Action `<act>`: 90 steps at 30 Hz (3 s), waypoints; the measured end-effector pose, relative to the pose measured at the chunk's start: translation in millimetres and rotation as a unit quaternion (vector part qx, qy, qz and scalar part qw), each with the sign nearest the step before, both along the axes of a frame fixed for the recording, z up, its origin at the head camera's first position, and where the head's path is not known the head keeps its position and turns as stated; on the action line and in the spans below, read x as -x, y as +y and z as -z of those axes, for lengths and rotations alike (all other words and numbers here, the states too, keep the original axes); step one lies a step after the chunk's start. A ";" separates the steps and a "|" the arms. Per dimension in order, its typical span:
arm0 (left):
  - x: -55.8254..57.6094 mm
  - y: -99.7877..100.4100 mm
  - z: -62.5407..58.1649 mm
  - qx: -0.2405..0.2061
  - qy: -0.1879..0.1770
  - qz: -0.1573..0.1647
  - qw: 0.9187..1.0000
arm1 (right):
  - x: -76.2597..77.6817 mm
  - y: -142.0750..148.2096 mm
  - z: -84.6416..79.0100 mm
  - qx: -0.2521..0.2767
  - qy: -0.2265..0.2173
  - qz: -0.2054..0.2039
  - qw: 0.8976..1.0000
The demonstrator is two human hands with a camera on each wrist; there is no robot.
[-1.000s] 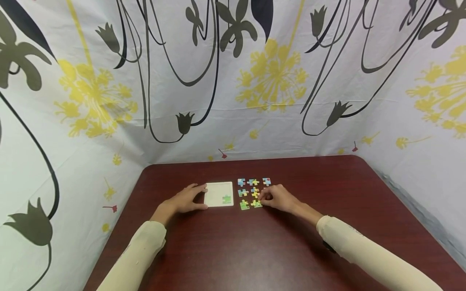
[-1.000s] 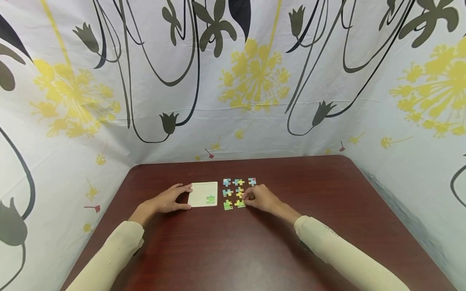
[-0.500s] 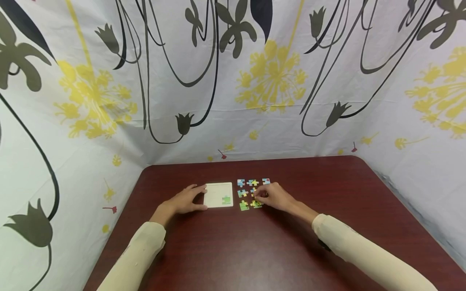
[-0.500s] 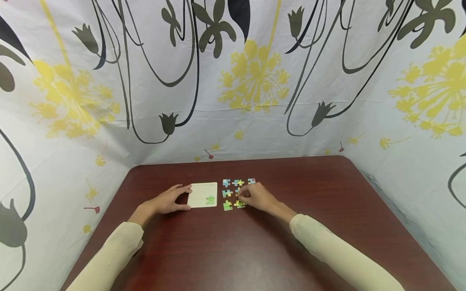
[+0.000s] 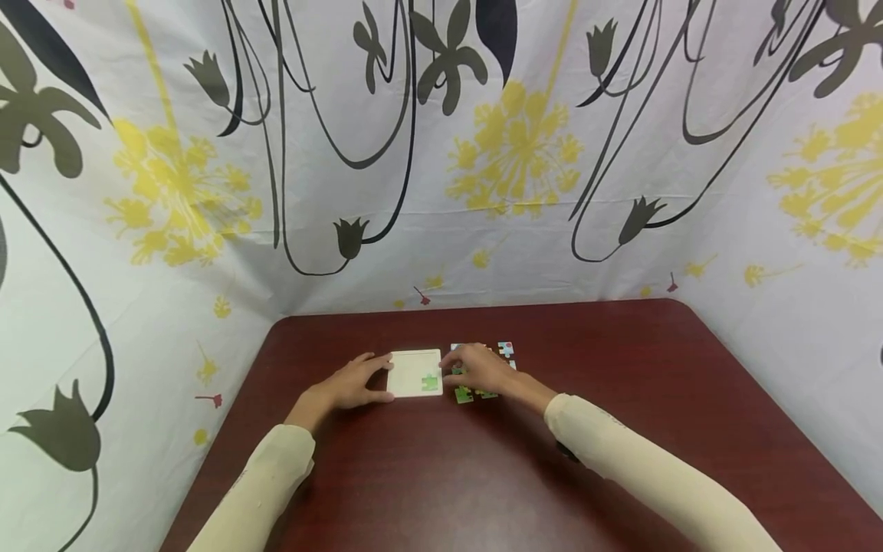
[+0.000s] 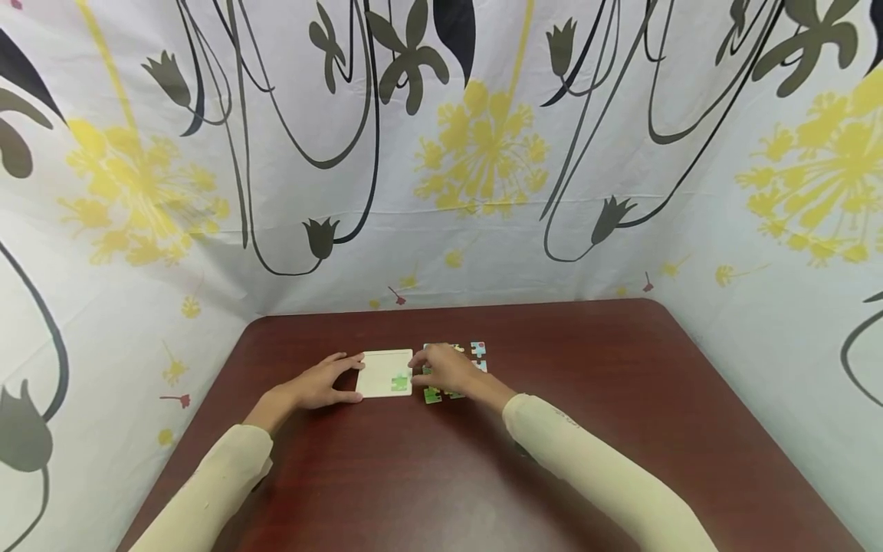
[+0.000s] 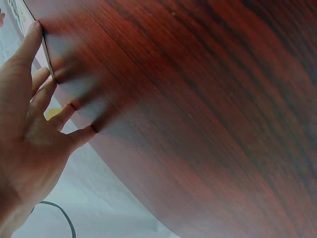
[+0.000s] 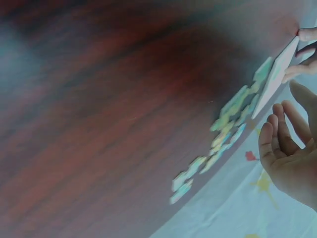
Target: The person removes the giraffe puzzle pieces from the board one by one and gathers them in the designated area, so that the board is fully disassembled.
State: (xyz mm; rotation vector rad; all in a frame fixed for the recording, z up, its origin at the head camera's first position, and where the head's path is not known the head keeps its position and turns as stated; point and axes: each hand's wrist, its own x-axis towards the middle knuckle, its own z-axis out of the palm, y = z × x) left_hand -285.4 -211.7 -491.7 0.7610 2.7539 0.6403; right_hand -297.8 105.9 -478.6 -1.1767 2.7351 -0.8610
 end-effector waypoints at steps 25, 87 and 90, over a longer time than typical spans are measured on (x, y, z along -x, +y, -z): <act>2.8 1.7 0.8 0.006 -0.001 -0.010 1.000 | 16.1 -36.1 10.5 -0.036 -0.001 -0.045 0.998; -2.8 1.3 1.5 0.003 0.008 0.000 1.000 | -4.2 56.9 -18.5 0.037 -0.037 0.008 0.999; -3.0 0.7 1.2 0.002 0.010 -0.001 1.000 | -6.6 68.5 -17.7 0.033 -0.034 0.011 0.999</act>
